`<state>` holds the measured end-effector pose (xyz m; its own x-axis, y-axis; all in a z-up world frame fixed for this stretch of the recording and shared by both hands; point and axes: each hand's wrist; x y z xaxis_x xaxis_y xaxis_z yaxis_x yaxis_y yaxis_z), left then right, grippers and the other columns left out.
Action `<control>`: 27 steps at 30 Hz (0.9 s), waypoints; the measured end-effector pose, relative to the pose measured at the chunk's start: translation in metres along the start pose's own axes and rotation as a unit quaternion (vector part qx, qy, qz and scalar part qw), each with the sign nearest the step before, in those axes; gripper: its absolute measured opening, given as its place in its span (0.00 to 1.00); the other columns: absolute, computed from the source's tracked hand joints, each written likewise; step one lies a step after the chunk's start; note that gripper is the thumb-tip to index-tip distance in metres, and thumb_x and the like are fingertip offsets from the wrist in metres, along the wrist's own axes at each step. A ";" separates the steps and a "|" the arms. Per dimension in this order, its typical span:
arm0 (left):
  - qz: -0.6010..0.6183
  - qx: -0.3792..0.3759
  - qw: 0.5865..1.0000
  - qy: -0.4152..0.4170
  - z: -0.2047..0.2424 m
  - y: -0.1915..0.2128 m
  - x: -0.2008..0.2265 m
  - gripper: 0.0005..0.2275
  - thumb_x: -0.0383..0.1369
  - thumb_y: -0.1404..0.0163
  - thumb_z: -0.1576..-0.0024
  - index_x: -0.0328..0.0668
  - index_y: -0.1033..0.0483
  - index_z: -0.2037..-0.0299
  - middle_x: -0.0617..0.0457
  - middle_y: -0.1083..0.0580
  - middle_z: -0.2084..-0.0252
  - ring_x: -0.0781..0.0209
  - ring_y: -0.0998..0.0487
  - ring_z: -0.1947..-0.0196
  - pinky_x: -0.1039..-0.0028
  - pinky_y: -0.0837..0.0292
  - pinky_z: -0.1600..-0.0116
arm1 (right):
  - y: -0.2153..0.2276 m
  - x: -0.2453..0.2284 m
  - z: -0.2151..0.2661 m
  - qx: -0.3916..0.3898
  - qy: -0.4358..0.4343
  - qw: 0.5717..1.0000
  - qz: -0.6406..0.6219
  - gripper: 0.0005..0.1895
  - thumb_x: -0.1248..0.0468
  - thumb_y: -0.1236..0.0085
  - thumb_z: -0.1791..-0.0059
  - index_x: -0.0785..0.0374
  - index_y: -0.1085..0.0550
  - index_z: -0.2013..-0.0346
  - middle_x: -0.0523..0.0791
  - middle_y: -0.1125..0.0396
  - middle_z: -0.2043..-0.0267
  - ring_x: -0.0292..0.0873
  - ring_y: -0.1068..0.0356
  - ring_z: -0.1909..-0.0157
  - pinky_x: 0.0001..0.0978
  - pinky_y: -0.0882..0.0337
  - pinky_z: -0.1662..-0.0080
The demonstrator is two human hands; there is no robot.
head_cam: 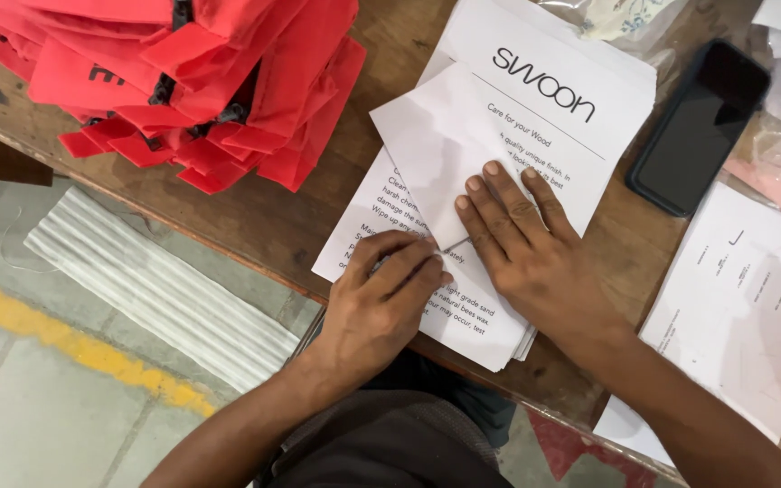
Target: The person picks up a small white paper, folds it, and places it inside a red zippered bag, repeating this process for several bags.
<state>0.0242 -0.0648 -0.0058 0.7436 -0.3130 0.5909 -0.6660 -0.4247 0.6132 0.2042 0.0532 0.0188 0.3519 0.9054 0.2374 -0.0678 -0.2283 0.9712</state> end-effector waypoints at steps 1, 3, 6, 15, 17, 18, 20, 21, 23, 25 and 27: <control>0.001 -0.002 1.000 -0.002 0.000 0.000 0.000 0.08 0.25 0.37 0.45 0.34 0.20 0.57 0.50 0.23 0.52 0.53 0.25 0.47 0.67 0.22 0.46 | -0.002 0.000 0.001 0.000 -0.003 1.000 0.000 0.27 0.64 0.48 0.52 0.65 0.29 0.37 0.50 0.35 0.32 0.50 0.44 0.26 0.52 0.42 0.29; -0.003 0.003 1.000 0.015 0.000 -0.002 0.001 0.10 0.26 0.37 0.45 0.35 0.20 0.55 0.50 0.24 0.51 0.52 0.26 0.47 0.66 0.23 0.46 | -0.004 0.001 0.003 0.000 -0.005 1.000 -0.019 0.28 0.64 0.48 0.52 0.65 0.29 0.37 0.50 0.36 0.31 0.50 0.45 0.25 0.51 0.44 0.28; -0.010 -0.027 0.999 0.025 -0.009 0.001 0.003 0.14 0.28 0.39 0.45 0.37 0.19 0.49 0.48 0.25 0.47 0.50 0.27 0.51 0.66 0.24 0.50 | -0.005 0.001 0.003 0.005 -0.006 0.999 -0.036 0.28 0.64 0.48 0.51 0.66 0.29 0.36 0.51 0.38 0.30 0.51 0.46 0.25 0.51 0.44 0.28; -0.080 -0.095 0.992 -0.030 -0.027 -0.001 0.001 0.13 0.34 0.42 0.43 0.35 0.19 0.51 0.48 0.24 0.45 0.53 0.26 0.48 0.61 0.25 0.48 | -0.026 0.015 0.014 0.126 -0.184 0.961 -0.166 0.30 0.72 0.39 0.52 0.80 0.32 0.36 0.62 0.43 0.30 0.63 0.49 0.25 0.50 0.39 0.30; -0.085 -0.094 0.991 -0.037 -0.030 -0.003 0.002 0.12 0.33 0.43 0.42 0.35 0.19 0.52 0.48 0.24 0.46 0.53 0.25 0.46 0.61 0.24 0.46 | -0.021 0.018 0.017 0.136 -0.218 0.938 -0.234 0.27 0.72 0.37 0.53 0.76 0.29 0.39 0.59 0.40 0.31 0.60 0.46 0.25 0.47 0.37 0.31; -0.088 -0.094 0.991 -0.036 -0.029 -0.003 0.003 0.11 0.32 0.43 0.42 0.35 0.19 0.53 0.48 0.24 0.46 0.53 0.24 0.45 0.62 0.23 0.44 | -0.019 0.018 0.021 0.142 -0.247 0.909 -0.304 0.24 0.72 0.35 0.53 0.72 0.27 0.42 0.57 0.37 0.32 0.57 0.43 0.26 0.44 0.35 0.33; -0.094 -0.104 0.989 -0.034 -0.031 -0.004 0.005 0.10 0.31 0.43 0.42 0.35 0.19 0.54 0.48 0.24 0.47 0.53 0.23 0.47 0.63 0.23 0.46 | -0.012 0.020 0.019 0.144 -0.255 0.893 -0.342 0.24 0.72 0.35 0.53 0.72 0.26 0.42 0.56 0.34 0.34 0.56 0.41 0.27 0.43 0.34 0.33; -0.102 -0.109 0.988 -0.026 -0.032 -0.004 0.006 0.09 0.30 0.43 0.42 0.35 0.19 0.55 0.48 0.23 0.48 0.53 0.22 0.49 0.64 0.23 0.48 | -0.008 0.021 0.019 0.144 -0.256 0.877 -0.380 0.23 0.71 0.35 0.53 0.71 0.25 0.42 0.55 0.32 0.36 0.54 0.39 0.29 0.43 0.33 0.34; -0.109 -0.120 0.986 -0.032 -0.037 -0.003 0.004 0.08 0.30 0.43 0.43 0.37 0.19 0.56 0.49 0.23 0.49 0.54 0.21 0.53 0.65 0.23 0.51 | -0.018 0.019 0.036 0.154 -0.268 0.887 -0.343 0.20 0.73 0.37 0.52 0.69 0.23 0.44 0.54 0.29 0.38 0.52 0.36 0.31 0.39 0.30 0.37; -0.115 -0.132 0.984 -0.031 -0.041 -0.003 0.004 0.07 0.29 0.43 0.44 0.39 0.20 0.57 0.49 0.23 0.51 0.55 0.21 0.57 0.65 0.23 0.54 | -0.024 0.013 0.048 0.157 -0.277 0.897 -0.307 0.18 0.75 0.39 0.51 0.67 0.22 0.46 0.53 0.27 0.41 0.50 0.33 0.33 0.35 0.28 0.41; -0.143 -0.179 0.973 -0.027 -0.045 -0.004 0.004 0.14 0.27 0.43 0.47 0.43 0.23 0.50 0.52 0.26 0.58 0.57 0.23 0.64 0.68 0.24 0.60 | -0.026 0.006 0.054 0.167 -0.129 0.966 -0.151 0.13 0.72 0.35 0.50 0.69 0.22 0.51 0.50 0.28 0.49 0.48 0.33 0.38 0.35 0.25 0.43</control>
<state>0.0273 -0.0256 0.0178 0.8975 -0.2726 0.3466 -0.4018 -0.1817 0.8975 0.2588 0.0450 -0.0063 0.5330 0.8388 -0.1107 0.3645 -0.1095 0.9248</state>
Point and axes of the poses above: each hand's wrist, its own z-axis away from the middle knuckle, its own y-axis out of the back of the hand, x = y × z
